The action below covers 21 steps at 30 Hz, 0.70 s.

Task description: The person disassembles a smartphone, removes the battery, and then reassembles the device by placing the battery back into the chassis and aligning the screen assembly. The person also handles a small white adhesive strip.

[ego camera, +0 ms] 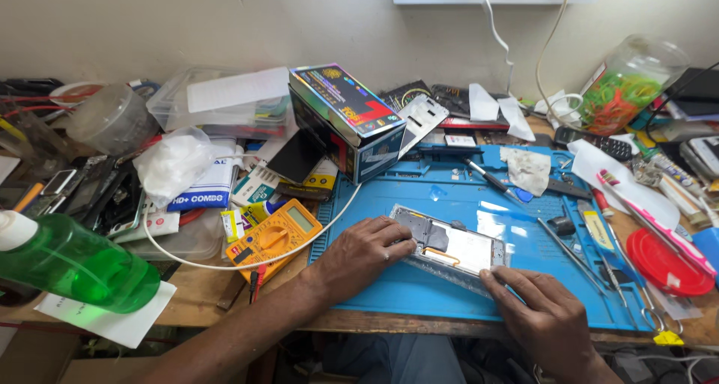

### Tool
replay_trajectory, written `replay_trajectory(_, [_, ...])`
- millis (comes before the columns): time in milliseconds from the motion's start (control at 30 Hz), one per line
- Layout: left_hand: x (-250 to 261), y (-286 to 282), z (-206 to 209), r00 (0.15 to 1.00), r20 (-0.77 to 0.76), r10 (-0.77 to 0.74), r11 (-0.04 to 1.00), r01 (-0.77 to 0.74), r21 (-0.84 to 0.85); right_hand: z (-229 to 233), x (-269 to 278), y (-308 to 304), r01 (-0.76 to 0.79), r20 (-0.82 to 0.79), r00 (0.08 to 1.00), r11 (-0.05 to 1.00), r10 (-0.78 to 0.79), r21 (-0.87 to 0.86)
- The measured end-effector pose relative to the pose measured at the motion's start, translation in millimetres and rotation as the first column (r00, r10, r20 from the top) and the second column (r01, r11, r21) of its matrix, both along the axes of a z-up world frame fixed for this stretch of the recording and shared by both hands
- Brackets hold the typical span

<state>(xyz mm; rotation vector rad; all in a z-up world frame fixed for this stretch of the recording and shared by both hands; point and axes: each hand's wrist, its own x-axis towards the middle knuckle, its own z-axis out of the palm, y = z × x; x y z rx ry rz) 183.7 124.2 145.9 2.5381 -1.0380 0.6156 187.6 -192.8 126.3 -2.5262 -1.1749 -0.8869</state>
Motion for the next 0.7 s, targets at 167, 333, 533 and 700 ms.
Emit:
replay_trajectory(167, [-9.8, -4.4, 8.6, 0.986, -0.168, 0.008, 0.998, 0.002, 0.061, -0.3, -7.2, 4.3, 0.085, -0.162, 0.982, 0.993, -0.097, -0.078])
replay_trajectory(333, [-10.9, -28.9, 6.0, 0.985, -0.174, 0.001, 0.993, 0.02, 0.115, 20.0, 1.3, 19.3, 0.085, -0.217, 0.971, 0.994, -0.098, -0.071])
replay_trajectory(533, [-3.1, -35.9, -7.8, 0.963, -0.268, -0.015, 0.992, 0.048, 0.118, 9.7, 4.6, 19.1, -0.009, -0.266, 0.963, 0.987, -0.035, -0.16])
replay_trajectory(700, [-2.2, -38.5, -5.3, 0.943, -0.334, -0.012, 0.991, 0.056, 0.121, -0.9, 4.4, 16.2, -0.01, -0.285, 0.958, 0.988, -0.036, -0.157])
